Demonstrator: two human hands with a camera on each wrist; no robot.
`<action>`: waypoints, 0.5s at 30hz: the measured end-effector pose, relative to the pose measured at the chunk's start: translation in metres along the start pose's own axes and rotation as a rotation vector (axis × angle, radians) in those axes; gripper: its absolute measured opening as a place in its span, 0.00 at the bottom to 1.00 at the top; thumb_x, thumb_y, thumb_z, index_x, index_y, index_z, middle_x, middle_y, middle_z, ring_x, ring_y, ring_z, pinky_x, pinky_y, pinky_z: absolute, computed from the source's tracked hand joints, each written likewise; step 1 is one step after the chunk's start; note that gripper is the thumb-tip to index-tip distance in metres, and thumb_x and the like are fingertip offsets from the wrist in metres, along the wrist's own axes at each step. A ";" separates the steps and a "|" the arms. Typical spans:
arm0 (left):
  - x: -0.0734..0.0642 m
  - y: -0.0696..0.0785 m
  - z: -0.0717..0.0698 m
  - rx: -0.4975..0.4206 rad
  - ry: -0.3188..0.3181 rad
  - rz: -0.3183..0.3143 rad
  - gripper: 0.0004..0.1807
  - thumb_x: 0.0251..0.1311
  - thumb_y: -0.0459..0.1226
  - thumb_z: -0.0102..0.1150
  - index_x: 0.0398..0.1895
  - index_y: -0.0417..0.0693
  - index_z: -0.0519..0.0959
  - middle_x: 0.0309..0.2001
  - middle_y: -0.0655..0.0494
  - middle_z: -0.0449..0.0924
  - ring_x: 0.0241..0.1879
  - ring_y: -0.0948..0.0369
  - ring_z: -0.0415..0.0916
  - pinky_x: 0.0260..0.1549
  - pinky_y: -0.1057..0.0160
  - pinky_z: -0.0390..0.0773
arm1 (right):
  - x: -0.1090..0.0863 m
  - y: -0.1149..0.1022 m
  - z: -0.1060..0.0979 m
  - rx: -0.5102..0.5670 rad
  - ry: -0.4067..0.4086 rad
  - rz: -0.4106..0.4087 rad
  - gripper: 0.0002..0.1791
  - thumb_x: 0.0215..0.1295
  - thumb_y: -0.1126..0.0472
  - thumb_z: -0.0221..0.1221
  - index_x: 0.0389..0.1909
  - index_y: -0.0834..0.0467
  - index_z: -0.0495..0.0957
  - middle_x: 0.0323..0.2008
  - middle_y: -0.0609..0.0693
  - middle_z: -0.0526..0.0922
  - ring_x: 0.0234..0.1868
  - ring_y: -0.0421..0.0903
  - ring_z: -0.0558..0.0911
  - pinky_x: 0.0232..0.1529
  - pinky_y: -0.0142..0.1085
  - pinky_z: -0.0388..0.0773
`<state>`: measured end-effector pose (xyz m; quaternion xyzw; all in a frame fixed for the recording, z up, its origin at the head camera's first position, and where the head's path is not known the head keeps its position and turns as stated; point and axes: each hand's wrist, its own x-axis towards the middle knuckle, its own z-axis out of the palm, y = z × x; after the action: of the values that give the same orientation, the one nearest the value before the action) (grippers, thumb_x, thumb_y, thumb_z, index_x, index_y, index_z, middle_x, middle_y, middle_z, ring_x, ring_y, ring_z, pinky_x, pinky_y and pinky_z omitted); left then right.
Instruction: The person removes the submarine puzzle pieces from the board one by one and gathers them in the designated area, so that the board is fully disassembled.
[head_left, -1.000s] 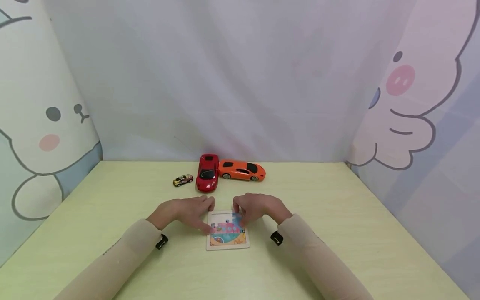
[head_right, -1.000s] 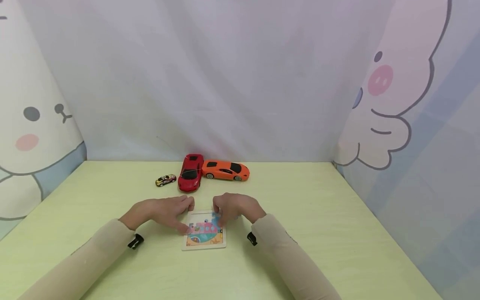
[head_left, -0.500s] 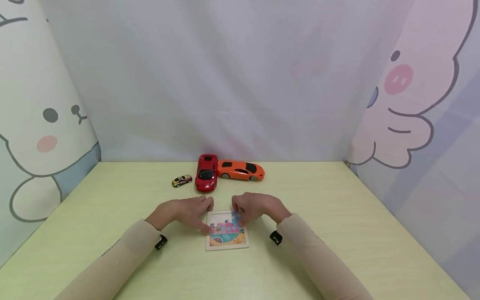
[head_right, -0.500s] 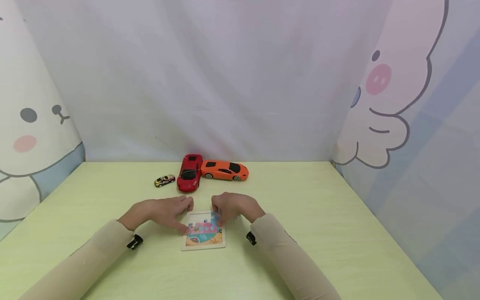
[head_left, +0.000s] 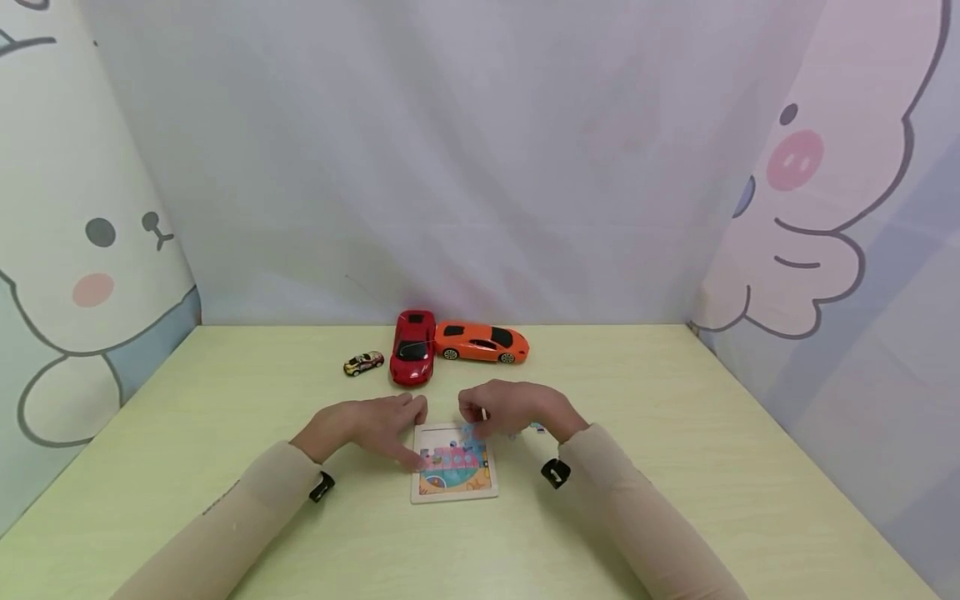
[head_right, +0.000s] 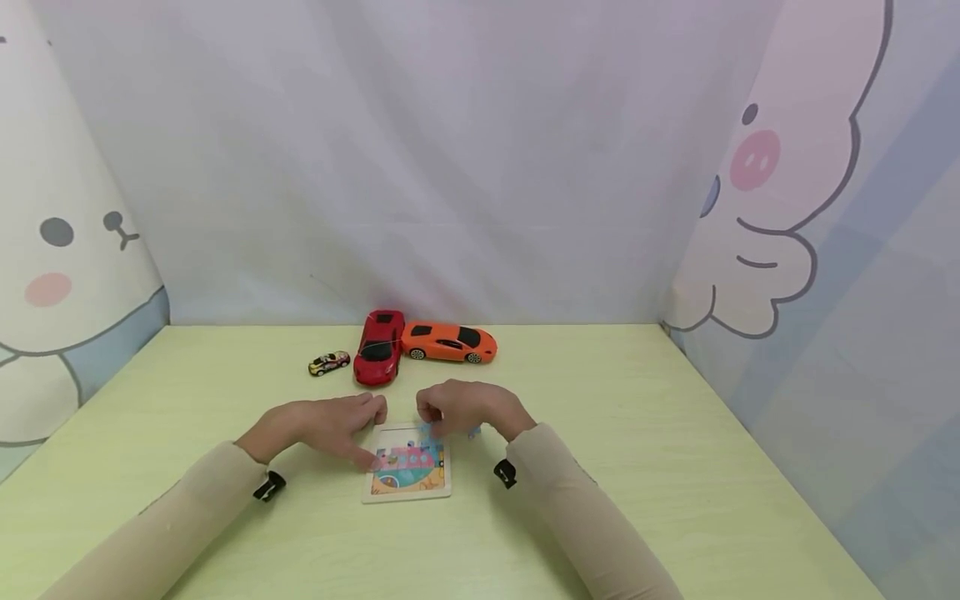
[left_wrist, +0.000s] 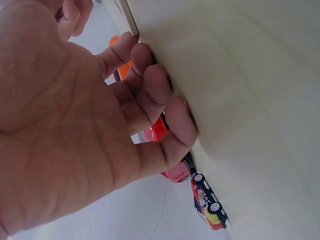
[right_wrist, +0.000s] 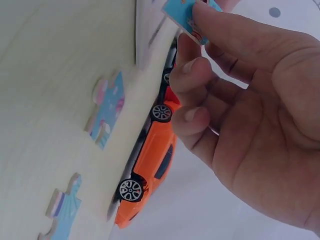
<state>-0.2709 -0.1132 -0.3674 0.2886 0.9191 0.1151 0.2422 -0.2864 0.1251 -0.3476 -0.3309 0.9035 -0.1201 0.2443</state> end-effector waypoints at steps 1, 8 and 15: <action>0.000 0.000 0.000 0.005 0.000 -0.003 0.30 0.54 0.57 0.71 0.47 0.55 0.63 0.37 0.55 0.67 0.41 0.61 0.67 0.37 0.58 0.67 | -0.001 0.000 -0.001 -0.004 0.001 -0.014 0.10 0.68 0.60 0.64 0.33 0.48 0.71 0.30 0.43 0.73 0.33 0.39 0.74 0.33 0.32 0.70; 0.000 0.000 0.001 0.001 0.001 -0.008 0.31 0.54 0.56 0.71 0.47 0.54 0.63 0.38 0.55 0.67 0.41 0.60 0.67 0.37 0.58 0.67 | -0.003 0.003 -0.005 -0.017 0.015 -0.085 0.08 0.69 0.60 0.64 0.34 0.48 0.73 0.30 0.41 0.74 0.33 0.38 0.73 0.36 0.31 0.71; -0.001 -0.001 0.003 -0.014 0.010 -0.011 0.31 0.53 0.56 0.72 0.46 0.54 0.63 0.37 0.55 0.68 0.41 0.60 0.67 0.37 0.58 0.67 | -0.006 0.006 -0.010 -0.031 0.020 -0.078 0.06 0.69 0.59 0.63 0.35 0.47 0.75 0.30 0.41 0.76 0.34 0.39 0.74 0.37 0.32 0.73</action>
<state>-0.2692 -0.1137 -0.3699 0.2812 0.9211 0.1217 0.2403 -0.2906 0.1344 -0.3390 -0.3684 0.8941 -0.1190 0.2252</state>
